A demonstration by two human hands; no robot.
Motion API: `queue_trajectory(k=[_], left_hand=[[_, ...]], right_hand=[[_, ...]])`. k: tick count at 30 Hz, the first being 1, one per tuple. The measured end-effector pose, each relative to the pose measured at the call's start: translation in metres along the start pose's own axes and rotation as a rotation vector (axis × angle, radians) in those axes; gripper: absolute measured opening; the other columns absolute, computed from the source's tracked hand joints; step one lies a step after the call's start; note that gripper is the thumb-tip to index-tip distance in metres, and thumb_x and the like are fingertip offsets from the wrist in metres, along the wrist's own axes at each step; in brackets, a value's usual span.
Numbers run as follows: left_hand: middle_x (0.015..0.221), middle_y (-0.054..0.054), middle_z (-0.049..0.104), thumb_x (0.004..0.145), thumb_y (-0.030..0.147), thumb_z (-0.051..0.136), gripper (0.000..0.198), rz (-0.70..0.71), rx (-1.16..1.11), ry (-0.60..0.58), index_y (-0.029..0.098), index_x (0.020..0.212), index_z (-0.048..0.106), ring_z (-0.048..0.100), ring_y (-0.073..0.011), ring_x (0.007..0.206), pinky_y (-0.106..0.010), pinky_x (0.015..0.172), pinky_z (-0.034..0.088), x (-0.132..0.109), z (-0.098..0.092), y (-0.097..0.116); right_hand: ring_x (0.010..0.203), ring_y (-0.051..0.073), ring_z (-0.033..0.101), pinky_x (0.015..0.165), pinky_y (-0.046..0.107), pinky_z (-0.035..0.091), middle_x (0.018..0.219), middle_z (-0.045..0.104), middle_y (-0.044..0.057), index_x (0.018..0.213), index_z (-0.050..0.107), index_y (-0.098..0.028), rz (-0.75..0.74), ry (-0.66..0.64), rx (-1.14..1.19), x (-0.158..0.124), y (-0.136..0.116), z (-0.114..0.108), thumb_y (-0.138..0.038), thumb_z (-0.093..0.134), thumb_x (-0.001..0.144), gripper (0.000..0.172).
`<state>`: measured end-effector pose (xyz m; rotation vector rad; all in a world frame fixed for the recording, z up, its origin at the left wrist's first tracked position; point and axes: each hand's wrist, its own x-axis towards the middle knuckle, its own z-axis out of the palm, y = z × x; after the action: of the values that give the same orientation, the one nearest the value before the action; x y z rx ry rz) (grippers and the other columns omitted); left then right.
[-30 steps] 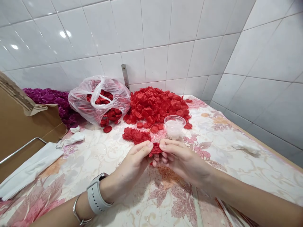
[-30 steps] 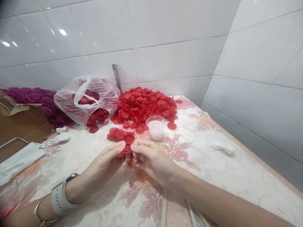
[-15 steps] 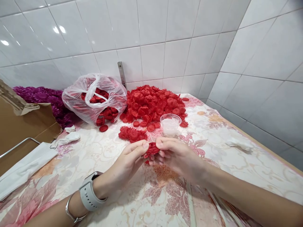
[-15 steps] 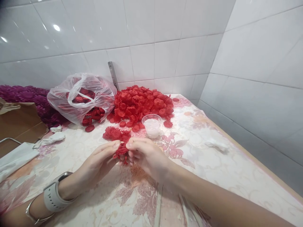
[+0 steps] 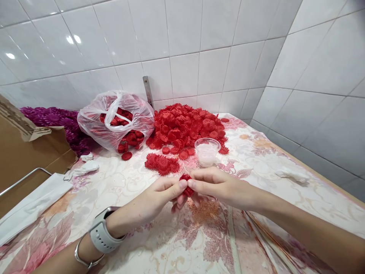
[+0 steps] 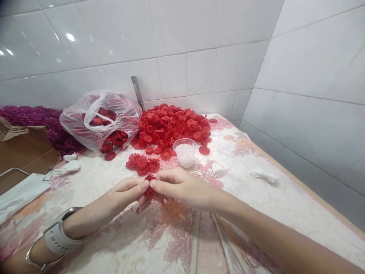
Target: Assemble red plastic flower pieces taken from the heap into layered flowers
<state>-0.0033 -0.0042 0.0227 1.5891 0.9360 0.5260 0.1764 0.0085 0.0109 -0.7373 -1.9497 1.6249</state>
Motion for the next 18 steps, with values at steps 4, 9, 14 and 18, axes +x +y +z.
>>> queue_trajectory(k=[4, 9, 14, 18], left_hand=[[0.059, 0.000, 0.050, 0.084, 0.031, 0.045, 0.034, -0.007, -0.091, -0.075, 0.015, 0.054, 0.051, 0.045, -0.0117, 0.059, -0.024, 0.063, 0.037, 0.000, -0.001, -0.006], [0.060, -0.002, 0.055, 0.083, 0.028, 0.047, 0.032, 0.067, -0.475, -0.082, 0.015, 0.054, 0.050, 0.052, -0.0137, 0.065, -0.026, 0.068, 0.039, 0.002, 0.007, -0.019], [0.055, 0.001, 0.048, 0.079, 0.021, 0.048, 0.030, 0.065, -0.810, 0.077, 0.016, 0.049, 0.044, 0.048, -0.0109, 0.057, -0.024, 0.062, 0.040, 0.007, 0.009, -0.020], [0.054, 0.000, 0.049, 0.075, 0.018, 0.047, 0.029, 0.060, -0.811, 0.051, 0.017, 0.046, 0.041, 0.048, -0.0124, 0.057, -0.026, 0.064, 0.041, 0.010, 0.007, -0.019]], right_hand=[[0.067, 0.010, 0.050, 0.061, 0.022, 0.037, 0.081, 0.063, 0.004, 0.085, 0.064, -0.014, -0.030, -0.105, -0.078, -0.002, -0.006, -0.001, -0.022, 0.041, 0.087, 0.024], [0.053, 0.010, 0.046, 0.052, 0.023, 0.033, 0.063, 0.059, 0.003, 0.063, 0.055, -0.014, 0.007, 0.007, 0.289, 0.002, 0.011, 0.011, -0.022, 0.040, 0.083, 0.026], [0.051, 0.011, 0.044, 0.058, 0.025, 0.036, 0.047, 0.041, -0.003, 0.050, 0.035, -0.019, 0.006, 0.269, 0.839, 0.008, 0.025, 0.020, -0.025, 0.039, 0.082, 0.032], [0.053, 0.012, 0.042, 0.062, 0.028, 0.038, 0.050, 0.042, -0.001, 0.049, 0.037, -0.018, 0.003, 0.222, 0.875, 0.009, 0.021, 0.017, -0.024, 0.034, 0.082, 0.033]])
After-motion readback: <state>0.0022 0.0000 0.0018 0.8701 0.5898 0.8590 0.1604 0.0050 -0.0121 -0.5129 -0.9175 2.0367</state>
